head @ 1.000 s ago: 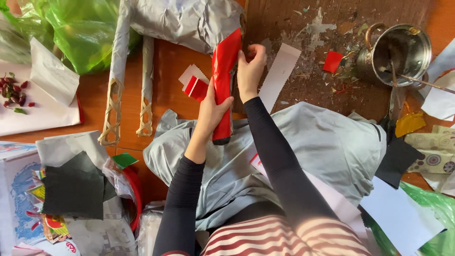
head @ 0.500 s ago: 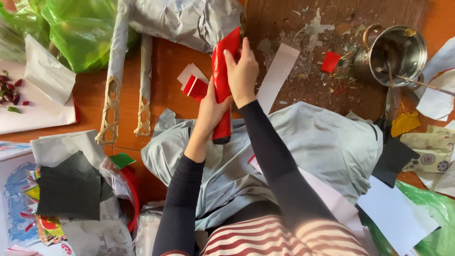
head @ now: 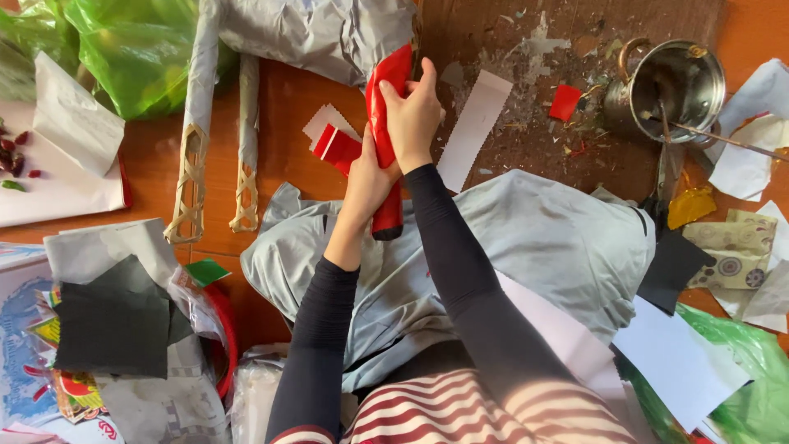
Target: Wrapping colored paper strips around a bamboo frame to create a decorative giraffe figure.
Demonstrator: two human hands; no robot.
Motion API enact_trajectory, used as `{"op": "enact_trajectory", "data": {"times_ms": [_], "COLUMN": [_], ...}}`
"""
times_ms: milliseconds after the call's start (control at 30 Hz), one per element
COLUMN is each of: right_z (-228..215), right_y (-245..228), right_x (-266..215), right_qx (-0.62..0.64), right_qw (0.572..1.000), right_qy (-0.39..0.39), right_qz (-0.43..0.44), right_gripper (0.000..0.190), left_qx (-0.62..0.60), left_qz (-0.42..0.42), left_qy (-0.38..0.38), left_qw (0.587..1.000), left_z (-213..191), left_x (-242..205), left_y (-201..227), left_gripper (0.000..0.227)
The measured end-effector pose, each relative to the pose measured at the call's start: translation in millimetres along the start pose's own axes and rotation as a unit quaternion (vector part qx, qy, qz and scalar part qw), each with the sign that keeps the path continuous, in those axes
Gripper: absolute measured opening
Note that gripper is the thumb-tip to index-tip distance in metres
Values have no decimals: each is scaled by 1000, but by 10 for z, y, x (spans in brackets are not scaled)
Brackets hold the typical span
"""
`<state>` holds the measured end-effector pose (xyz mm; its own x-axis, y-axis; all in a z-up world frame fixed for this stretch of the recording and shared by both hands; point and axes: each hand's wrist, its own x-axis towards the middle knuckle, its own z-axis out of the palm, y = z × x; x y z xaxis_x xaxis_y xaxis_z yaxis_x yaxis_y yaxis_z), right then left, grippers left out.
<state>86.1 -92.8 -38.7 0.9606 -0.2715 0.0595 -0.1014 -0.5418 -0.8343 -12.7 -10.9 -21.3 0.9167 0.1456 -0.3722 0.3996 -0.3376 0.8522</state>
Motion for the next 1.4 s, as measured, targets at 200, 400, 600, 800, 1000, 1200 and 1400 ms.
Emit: {"op": "enact_trajectory", "data": {"times_ms": [200,400,600,800,1000,1200,1400], "right_z": [-5,230,175,385,261,-776,-1197], "right_y": [194,436,367,562,598,655,388], "right_x": [184,365,326,355,416,-358,-1458], "right_qx": [122,296,242,276,267,306,465], "right_qw": [990,945,961,961,956,930,681], "right_qy": [-53,-69,-85,-12,-108,-197,-444], "right_qz": [42,121,105,4,53,45,350], "right_gripper": [70,57,42,42,64,54,83], "left_qx": [57,-21,-442,-534,-641,-616,-479], "left_qz": [21,35,-90,-84,-87,34,50], "left_qy": [28,17,-151,-96,-117,116,393], "left_qw": [998,999,880,836,754,778,783], "left_z": [50,-11,39,382,124,-893,-1826], "left_x": [57,-34,-480,-621,-704,-1198,-1489], "left_y": [-175,-56,-197,-564,-290,-1577,-1479], "left_gripper": [97,93,83,63,75,59,60]}}
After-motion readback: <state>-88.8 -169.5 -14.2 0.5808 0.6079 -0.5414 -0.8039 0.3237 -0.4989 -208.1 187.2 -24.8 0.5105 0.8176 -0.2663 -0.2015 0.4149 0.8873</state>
